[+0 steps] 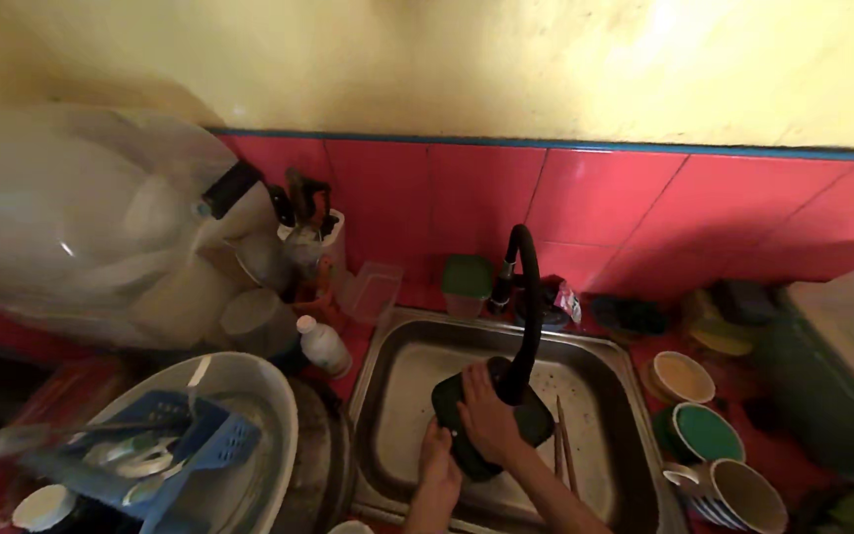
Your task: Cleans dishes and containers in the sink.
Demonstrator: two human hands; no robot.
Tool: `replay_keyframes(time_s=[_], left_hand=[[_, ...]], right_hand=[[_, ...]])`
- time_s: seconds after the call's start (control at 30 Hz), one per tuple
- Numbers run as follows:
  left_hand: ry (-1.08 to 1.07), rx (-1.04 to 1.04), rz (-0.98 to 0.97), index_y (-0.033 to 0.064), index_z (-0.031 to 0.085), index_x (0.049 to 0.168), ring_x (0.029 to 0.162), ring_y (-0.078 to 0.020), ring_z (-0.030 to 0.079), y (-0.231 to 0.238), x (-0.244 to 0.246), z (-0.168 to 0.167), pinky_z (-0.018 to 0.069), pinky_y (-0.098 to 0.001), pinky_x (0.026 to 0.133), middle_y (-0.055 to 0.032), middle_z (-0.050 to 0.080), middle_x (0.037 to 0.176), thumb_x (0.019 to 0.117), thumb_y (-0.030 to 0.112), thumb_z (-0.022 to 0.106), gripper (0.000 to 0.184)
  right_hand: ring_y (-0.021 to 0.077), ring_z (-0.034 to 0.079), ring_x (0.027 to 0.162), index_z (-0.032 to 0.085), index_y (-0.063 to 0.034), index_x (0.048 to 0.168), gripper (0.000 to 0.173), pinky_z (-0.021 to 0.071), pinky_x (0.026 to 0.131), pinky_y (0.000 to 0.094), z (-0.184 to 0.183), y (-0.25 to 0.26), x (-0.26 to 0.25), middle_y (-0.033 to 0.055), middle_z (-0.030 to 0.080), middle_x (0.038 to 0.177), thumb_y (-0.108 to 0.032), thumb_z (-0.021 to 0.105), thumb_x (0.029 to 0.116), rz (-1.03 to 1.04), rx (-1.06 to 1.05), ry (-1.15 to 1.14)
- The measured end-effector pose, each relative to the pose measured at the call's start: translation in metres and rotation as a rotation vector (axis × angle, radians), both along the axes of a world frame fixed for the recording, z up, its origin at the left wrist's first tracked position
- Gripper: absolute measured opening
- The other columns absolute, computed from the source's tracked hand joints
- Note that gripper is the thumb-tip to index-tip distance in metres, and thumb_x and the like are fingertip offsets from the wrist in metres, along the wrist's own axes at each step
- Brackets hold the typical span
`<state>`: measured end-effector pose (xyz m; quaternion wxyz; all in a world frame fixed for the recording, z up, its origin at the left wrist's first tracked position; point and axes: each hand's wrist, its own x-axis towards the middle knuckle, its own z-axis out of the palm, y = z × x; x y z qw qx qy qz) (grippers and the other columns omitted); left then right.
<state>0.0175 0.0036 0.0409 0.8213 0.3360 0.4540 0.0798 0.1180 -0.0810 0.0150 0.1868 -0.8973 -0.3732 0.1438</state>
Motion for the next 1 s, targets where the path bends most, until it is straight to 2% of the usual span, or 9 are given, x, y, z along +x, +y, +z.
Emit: replay_keyframes(time_s=[0.13,0.3,0.43,0.53,0.6,0.7,0.77,0.87,1.0], left_hand=[[0.008,0.022,0.042,0.0056,0.031,0.155,0.121,-0.0304,0.057,0.024,-0.006,-0.002,0.0497,-0.0490,0.099,-0.0231,0.050,0.143,0.1092,0.004,0.035,0.046],[0.017,-0.003,-0.015,0.0084,0.031,0.156,0.125,-0.0330,0.055,0.017,-0.012,-0.004,0.0493,-0.0517,0.099,-0.0228,0.048,0.146,0.1095,0.005,0.036,0.047],[-0.007,-0.053,-0.037,0.0092,0.034,0.154,0.118,-0.0311,0.060,-0.001,0.008,-0.002,0.0519,-0.0503,0.095,-0.0216,0.054,0.138,0.1082,0.006,0.039,0.046],[0.019,0.002,0.009,0.0074,0.034,0.154,0.117,-0.0300,0.059,0.021,0.003,0.001,0.0513,-0.0486,0.096,-0.0220,0.054,0.139,0.1084,0.005,0.038,0.046],[0.016,0.030,0.006,0.0085,0.030,0.157,0.124,-0.0332,0.056,0.033,-0.008,0.001,0.0497,-0.0522,0.098,-0.0235,0.050,0.144,0.1093,0.006,0.036,0.048],[0.008,-0.005,-0.027,0.0108,0.030,0.158,0.125,-0.0333,0.055,0.022,-0.012,0.000,0.0495,-0.0527,0.099,-0.0225,0.048,0.146,0.1098,0.008,0.037,0.048],[-0.009,-0.043,-0.040,0.0093,0.031,0.156,0.121,-0.0319,0.058,0.006,-0.004,0.000,0.0512,-0.0510,0.097,-0.0224,0.052,0.142,0.1096,0.008,0.037,0.047],[-0.008,-0.064,-0.021,0.0083,0.035,0.151,0.109,-0.0275,0.062,0.007,0.006,0.001,0.0538,-0.0476,0.089,-0.0195,0.057,0.130,0.1071,0.005,0.040,0.045],[0.041,-0.019,0.013,0.0091,0.029,0.157,0.124,-0.0319,0.056,0.035,-0.009,-0.003,0.0490,-0.0524,0.099,-0.0217,0.049,0.145,0.1090,0.006,0.036,0.048]], right_hand=[[0.0350,0.019,0.157,0.034,-0.0203,0.162,0.056,0.0178,0.120,0.0693,0.000,-0.020,-0.018,0.0090,0.025,0.170,-0.031,0.043,0.1078,0.400,0.054,0.000],[0.0376,0.014,0.158,0.024,-0.0136,0.164,0.064,0.0033,0.126,0.0634,-0.009,-0.036,0.025,0.0202,0.017,0.170,-0.043,0.035,0.1079,-0.085,-0.044,0.078],[0.0351,0.018,0.157,0.026,-0.0050,0.162,0.063,0.0180,0.124,0.0610,0.000,-0.003,-0.001,0.0193,0.022,0.169,-0.036,0.037,0.1084,0.078,0.020,0.005],[0.0331,0.019,0.157,0.032,-0.0191,0.162,0.056,0.0159,0.121,0.0687,-0.001,-0.021,-0.013,0.0083,0.024,0.170,-0.030,0.042,0.1082,0.323,0.051,0.021],[0.0356,0.018,0.157,0.027,-0.0217,0.164,0.057,0.0156,0.120,0.0710,-0.003,-0.040,0.006,0.0102,0.021,0.171,-0.033,0.039,0.1091,0.208,-0.012,0.064],[0.0362,0.005,0.159,0.022,-0.0127,0.165,0.071,-0.0025,0.126,0.0628,-0.004,-0.041,0.031,0.0171,0.016,0.171,-0.048,0.038,0.1059,-0.152,-0.026,0.159],[0.0370,0.013,0.158,0.027,-0.0073,0.163,0.073,0.0071,0.127,0.0581,-0.010,-0.019,0.024,0.0218,0.020,0.169,-0.049,0.041,0.1046,-0.194,0.050,0.094],[0.0334,0.018,0.158,0.027,-0.0071,0.162,0.060,0.0167,0.124,0.0621,0.013,-0.002,-0.009,0.0166,0.020,0.170,-0.035,0.036,0.1096,0.180,0.005,0.090],[0.0357,0.016,0.158,0.029,-0.0211,0.163,0.057,0.0182,0.120,0.0693,0.002,-0.030,0.003,0.0097,0.021,0.171,-0.032,0.040,0.1088,0.260,-0.009,0.089]])
